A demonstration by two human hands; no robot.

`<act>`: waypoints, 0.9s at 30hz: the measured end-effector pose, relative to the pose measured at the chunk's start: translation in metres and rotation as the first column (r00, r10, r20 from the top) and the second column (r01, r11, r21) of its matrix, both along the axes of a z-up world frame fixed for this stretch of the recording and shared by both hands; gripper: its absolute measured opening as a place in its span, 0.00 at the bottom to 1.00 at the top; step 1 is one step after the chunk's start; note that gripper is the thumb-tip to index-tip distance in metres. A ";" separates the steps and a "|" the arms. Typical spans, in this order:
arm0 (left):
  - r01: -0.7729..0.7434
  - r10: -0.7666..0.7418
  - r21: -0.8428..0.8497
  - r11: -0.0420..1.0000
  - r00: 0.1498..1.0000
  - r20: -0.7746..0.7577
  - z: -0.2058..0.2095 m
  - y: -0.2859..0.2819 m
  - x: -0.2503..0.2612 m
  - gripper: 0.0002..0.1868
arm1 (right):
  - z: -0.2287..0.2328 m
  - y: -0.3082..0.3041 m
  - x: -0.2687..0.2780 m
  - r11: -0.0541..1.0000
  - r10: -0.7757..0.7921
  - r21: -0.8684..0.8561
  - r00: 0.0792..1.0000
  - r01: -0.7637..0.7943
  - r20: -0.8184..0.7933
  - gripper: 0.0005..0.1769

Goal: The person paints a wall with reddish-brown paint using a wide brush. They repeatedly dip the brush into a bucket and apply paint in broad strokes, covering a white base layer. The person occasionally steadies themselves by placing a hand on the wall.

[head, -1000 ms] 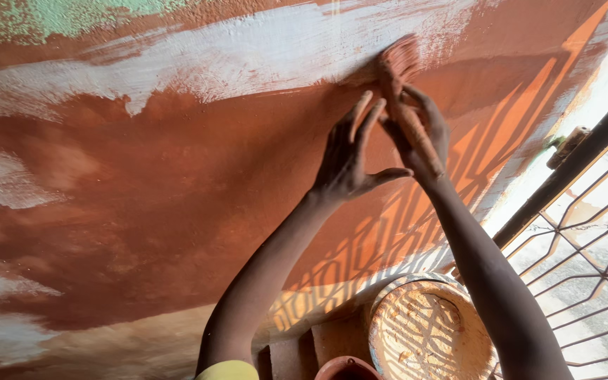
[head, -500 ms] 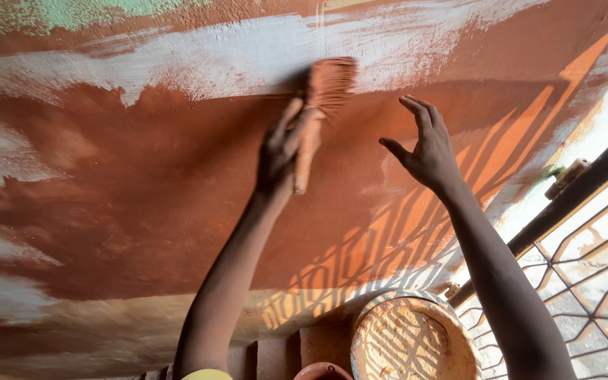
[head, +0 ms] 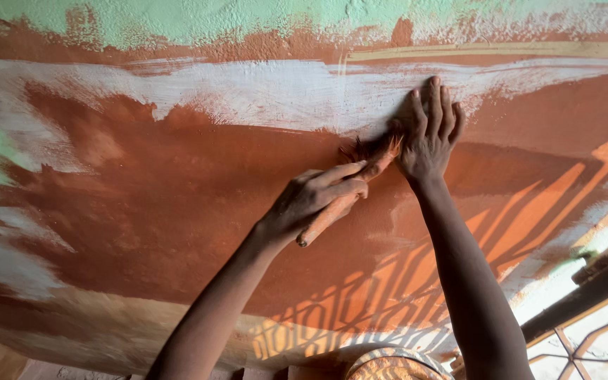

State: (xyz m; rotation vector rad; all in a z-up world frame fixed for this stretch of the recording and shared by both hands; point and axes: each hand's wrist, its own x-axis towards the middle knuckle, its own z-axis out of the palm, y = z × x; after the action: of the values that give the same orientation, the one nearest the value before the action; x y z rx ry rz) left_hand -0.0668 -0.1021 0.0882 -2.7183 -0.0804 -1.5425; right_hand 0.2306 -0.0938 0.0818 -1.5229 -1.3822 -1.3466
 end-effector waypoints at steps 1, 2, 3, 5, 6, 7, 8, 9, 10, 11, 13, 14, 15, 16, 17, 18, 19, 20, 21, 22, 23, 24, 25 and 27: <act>-0.015 0.016 -0.005 1.000 1.000 0.013 0.009 0.007 -0.011 0.14 | -0.003 0.002 0.002 1.000 -0.007 0.025 1.000 0.006 0.016 0.30; -0.070 0.071 -0.005 0.998 0.995 0.067 0.021 0.018 -0.024 0.13 | -0.003 0.007 0.004 0.999 -0.014 0.051 0.999 0.012 0.031 0.29; -0.144 0.145 -0.014 0.989 0.980 0.136 0.030 0.030 -0.040 0.13 | -0.006 0.009 0.005 0.999 -0.013 0.051 0.999 0.011 0.036 0.29; -0.283 0.283 -0.039 0.958 0.921 0.270 0.044 0.050 -0.066 0.12 | -0.012 0.011 0.006 0.998 -0.017 0.056 0.999 0.014 0.048 0.29; -0.346 0.344 -0.056 0.936 0.877 0.334 0.043 0.055 -0.070 0.12 | -0.014 0.011 0.007 0.999 -0.013 0.047 0.999 0.011 0.033 0.29; -0.438 0.401 -0.004 0.899 0.820 0.409 0.042 0.059 -0.066 0.13 | -0.011 0.013 0.008 0.999 -0.009 0.048 1.000 0.008 0.023 0.29; -0.527 0.445 0.040 0.849 0.754 0.484 0.038 0.060 -0.059 0.14 | -0.008 0.015 0.008 0.999 -0.006 0.048 1.000 0.005 0.014 0.30; -0.609 0.477 0.073 0.790 0.685 0.550 0.030 0.058 -0.052 0.15 | -0.011 0.013 0.008 0.999 -0.018 0.034 1.000 0.017 0.012 0.29; -0.473 0.411 0.064 0.879 0.818 0.403 0.020 0.054 -0.044 0.16 | -0.014 0.010 0.007 0.999 -0.030 0.020 0.999 0.030 0.011 0.29; -0.331 0.311 0.035 0.943 0.915 0.257 0.012 0.050 -0.033 0.17 | -0.014 0.010 0.006 0.999 -0.040 0.015 0.999 0.040 0.016 0.29; -0.234 0.224 0.227 0.945 0.972 0.070 0.003 0.039 -0.007 0.15 | -0.010 0.009 0.006 0.999 -0.018 0.041 0.999 0.017 0.032 0.30; -0.095 0.116 0.199 0.975 0.989 -0.096 0.001 0.034 -0.007 0.16 | -0.007 0.010 0.006 0.998 -0.007 0.056 0.999 0.005 0.041 0.31; 0.039 -0.001 0.140 0.989 0.966 -0.259 0.001 0.030 -0.009 0.16 | -0.006 0.010 0.005 0.999 -0.011 0.053 0.999 0.009 0.043 0.31; 0.020 0.028 0.152 0.988 0.952 -0.305 0.006 0.031 -0.013 0.14 | -0.006 0.011 0.005 0.999 -0.016 0.050 0.999 0.014 0.045 0.31; 0.005 0.053 0.161 0.987 0.933 -0.355 0.014 0.033 -0.020 0.13 | -0.007 0.010 0.004 0.999 -0.024 0.043 0.999 0.022 0.042 0.31; -0.009 0.078 0.170 0.985 0.912 -0.403 0.026 0.037 -0.025 0.11 | -0.008 0.011 0.004 0.999 -0.013 0.042 0.999 0.012 0.042 0.30; -0.057 0.126 0.202 0.978 0.930 -0.347 0.038 0.044 -0.036 0.11 | -0.010 0.009 0.004 0.999 -0.008 0.037 0.999 0.006 0.041 0.30; -0.121 0.166 0.202 0.972 0.960 -0.227 0.051 0.054 -0.050 0.10 | -0.012 0.009 0.004 0.999 -0.002 0.032 0.999 0.001 0.040 0.30; -0.179 0.203 0.191 0.965 0.972 -0.117 0.061 0.062 -0.064 0.10 | -0.013 0.008 0.005 0.999 -0.014 0.033 0.999 0.013 0.043 0.30; -0.230 0.235 0.169 0.958 0.972 -0.009 0.067 0.068 -0.076 0.10 | -0.014 0.006 0.006 0.999 -0.026 0.034 0.999 0.025 0.046 0.31; -0.269 0.255 0.129 0.955 0.960 0.114 0.071 0.072 -0.086 0.10 | -0.012 0.008 0.006 0.999 -0.033 0.042 0.998 0.031 0.052 0.31; -0.293 0.267 0.081 0.953 0.934 0.240 0.072 0.074 -0.088 0.11 | -0.009 0.009 0.007 0.999 -0.029 0.037 0.998 0.027 0.051 0.31; -0.302 0.272 0.031 0.953 0.895 0.354 0.067 0.074 -0.090 0.11 | -0.009 0.009 0.006 0.999 -0.022 0.026 0.999 0.021 0.045 0.31; -0.137 0.199 -0.160 0.978 0.850 0.489 0.054 0.071 -0.083 0.12 | -0.010 0.008 0.005 1.000 -0.019 0.007 0.999 0.019 0.041 0.31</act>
State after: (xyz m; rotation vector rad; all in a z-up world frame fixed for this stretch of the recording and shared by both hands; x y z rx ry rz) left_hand -0.1503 -0.0315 0.1422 -2.2247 -0.4164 -2.2020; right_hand 0.2357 -0.0856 0.0722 -1.5155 -1.3901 -1.4002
